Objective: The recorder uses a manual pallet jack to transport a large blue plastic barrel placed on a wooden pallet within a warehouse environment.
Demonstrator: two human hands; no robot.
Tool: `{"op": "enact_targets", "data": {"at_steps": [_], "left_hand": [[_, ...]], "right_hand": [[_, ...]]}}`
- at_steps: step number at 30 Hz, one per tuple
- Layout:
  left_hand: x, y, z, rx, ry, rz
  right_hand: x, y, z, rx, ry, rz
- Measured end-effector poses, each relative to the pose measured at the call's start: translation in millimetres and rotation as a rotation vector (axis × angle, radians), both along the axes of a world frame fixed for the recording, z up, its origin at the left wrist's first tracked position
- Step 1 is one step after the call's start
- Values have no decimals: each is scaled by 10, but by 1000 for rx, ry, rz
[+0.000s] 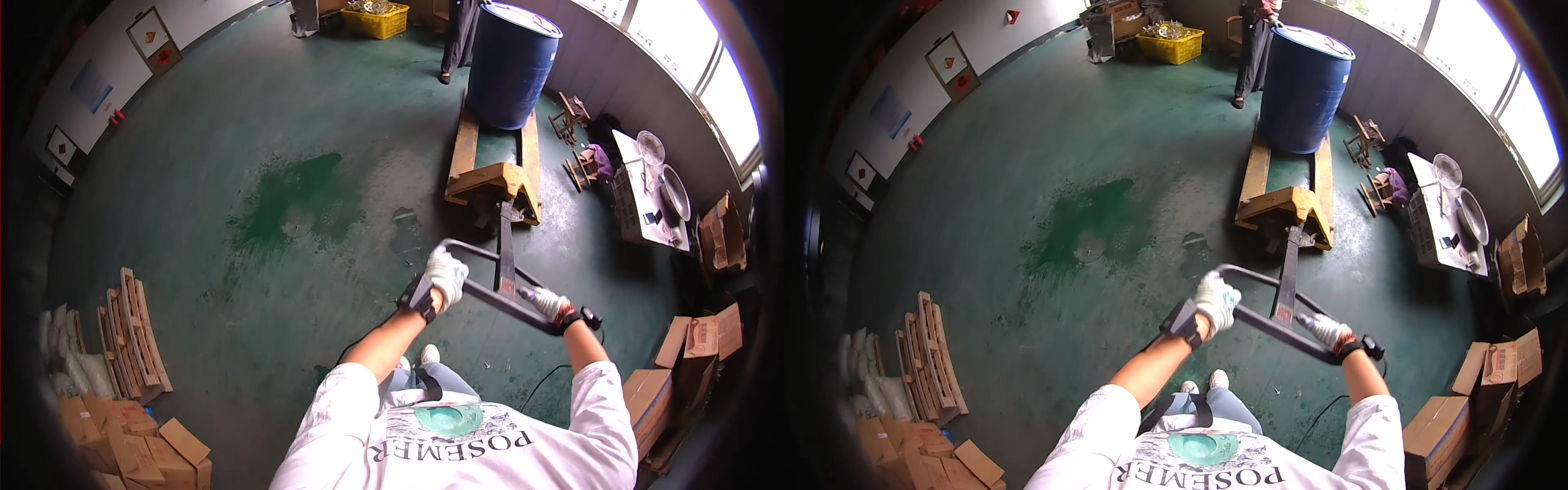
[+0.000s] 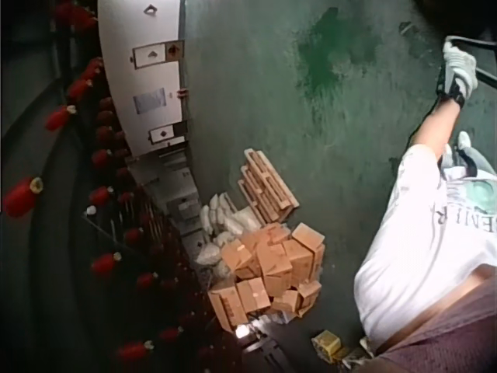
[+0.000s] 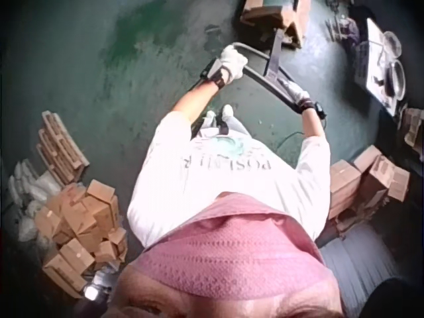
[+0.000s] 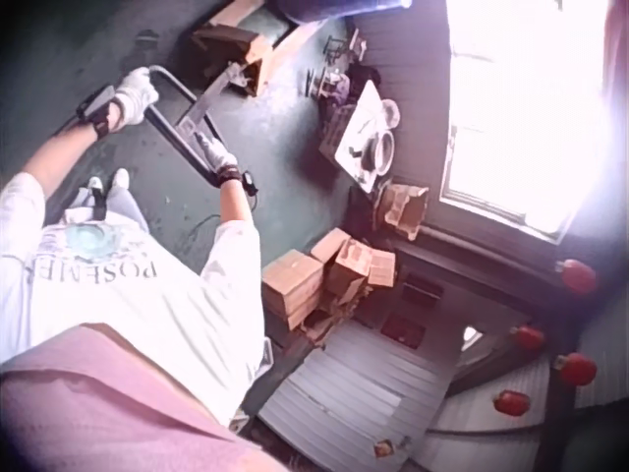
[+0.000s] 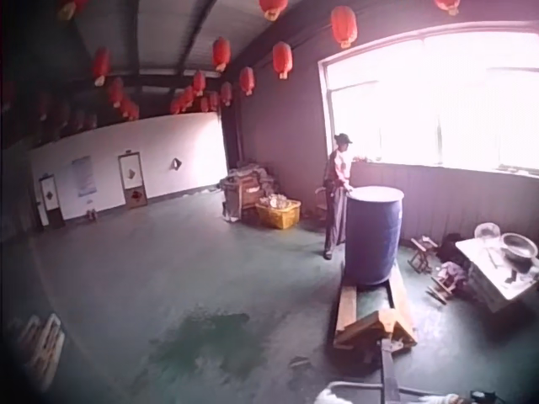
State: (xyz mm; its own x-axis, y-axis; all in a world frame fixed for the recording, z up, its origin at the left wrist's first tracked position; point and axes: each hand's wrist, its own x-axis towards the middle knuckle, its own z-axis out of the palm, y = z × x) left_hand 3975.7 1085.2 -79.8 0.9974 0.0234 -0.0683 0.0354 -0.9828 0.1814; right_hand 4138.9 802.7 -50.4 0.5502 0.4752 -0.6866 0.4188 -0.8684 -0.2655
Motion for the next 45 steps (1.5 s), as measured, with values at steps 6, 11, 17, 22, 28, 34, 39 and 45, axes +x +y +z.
{"op": "enact_targets", "data": {"at_steps": [6,11,17,22,28,34,39,45], "left_hand": [[-664,-542,-857,-199,62,-148],[-90,-7,-502,-120,-149,-75],[20,484,-590,-39,-127,-116],[-183,812,-750,-32,-66,-234],[-130,1187,-658,-22,58,-341],[-606,2474,-919,19,36,-517],[-439,2388,-622,11,75,-590],[-284,3056,-270,94,2,-706]], "right_hand": [[-896,-608,-435,-186,540,-420],[-684,101,463,-335,214,-300],[-1121,531,-113,-405,-251,-219],[-1628,805,-274,-361,-236,-310],[-1880,1144,-171,-301,-189,-400],[-2530,2486,-471,-401,196,-446],[-2543,2424,-216,-401,323,-507],[-2790,2966,-162,-171,281,-654]]}}
